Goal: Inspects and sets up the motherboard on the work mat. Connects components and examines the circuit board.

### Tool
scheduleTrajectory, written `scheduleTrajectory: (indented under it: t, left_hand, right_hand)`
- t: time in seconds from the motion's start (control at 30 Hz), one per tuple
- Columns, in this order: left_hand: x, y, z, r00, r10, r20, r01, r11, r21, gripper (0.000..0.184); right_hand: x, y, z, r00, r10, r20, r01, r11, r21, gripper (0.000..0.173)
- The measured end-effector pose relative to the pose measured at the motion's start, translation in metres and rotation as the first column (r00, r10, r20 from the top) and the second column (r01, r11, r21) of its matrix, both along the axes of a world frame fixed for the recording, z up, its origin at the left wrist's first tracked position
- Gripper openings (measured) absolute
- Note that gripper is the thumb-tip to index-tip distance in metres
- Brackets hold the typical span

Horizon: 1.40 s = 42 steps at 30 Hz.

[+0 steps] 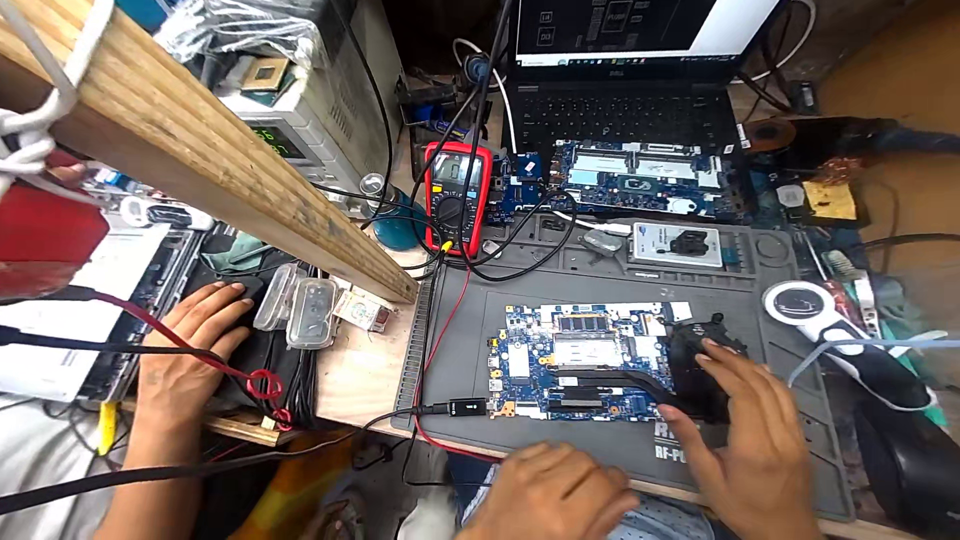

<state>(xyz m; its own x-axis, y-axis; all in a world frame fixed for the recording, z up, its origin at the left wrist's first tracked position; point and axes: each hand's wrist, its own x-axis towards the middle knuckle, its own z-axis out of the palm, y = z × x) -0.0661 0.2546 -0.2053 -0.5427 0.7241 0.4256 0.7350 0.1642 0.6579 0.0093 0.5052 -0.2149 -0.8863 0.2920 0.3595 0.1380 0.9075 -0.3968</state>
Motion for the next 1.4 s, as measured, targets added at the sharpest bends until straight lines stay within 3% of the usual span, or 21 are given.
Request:
scheduleTrajectory:
  t: [0.27,0.4,0.47,0.6,0.8,1.4]
  left_hand:
    - [-0.002,0.034,-0.003,0.999,-0.025,0.031,0.024,0.999,0.033,0.017]
    - [-0.008,0.048,0.006,1.0,0.013,0.017,-0.012,0.997,-0.074,0.021]
    - [-0.013,0.062,0.013,0.998,0.021,-0.053,-0.03,0.982,-0.186,0.031]
    - [-0.022,0.098,0.014,0.992,0.045,-0.118,-0.088,0.916,-0.392,0.07]
    - [-0.023,0.122,-0.003,0.986,0.068,-0.153,-0.136,0.856,-0.499,0.092]
    - [-0.024,0.119,-0.008,0.988,0.03,-0.152,-0.1,0.87,-0.484,0.091]
  right_hand:
    - [-0.005,-0.001,-0.003,1.0,0.006,0.001,-0.006,1.0,-0.025,0.066]
    - [-0.005,-0.001,-0.002,1.0,0.005,-0.004,-0.005,0.999,-0.049,0.063]
    - [-0.004,0.0,-0.001,1.0,0.006,-0.016,-0.007,0.997,-0.071,0.059]
    - [-0.004,0.0,0.004,0.998,-0.018,-0.068,0.01,0.993,-0.116,0.054]
    - [-0.004,-0.001,0.004,0.991,-0.042,-0.131,0.021,0.988,-0.155,0.062]
    - [-0.004,-0.001,0.005,0.993,-0.041,-0.109,0.025,0.989,-0.145,0.063]
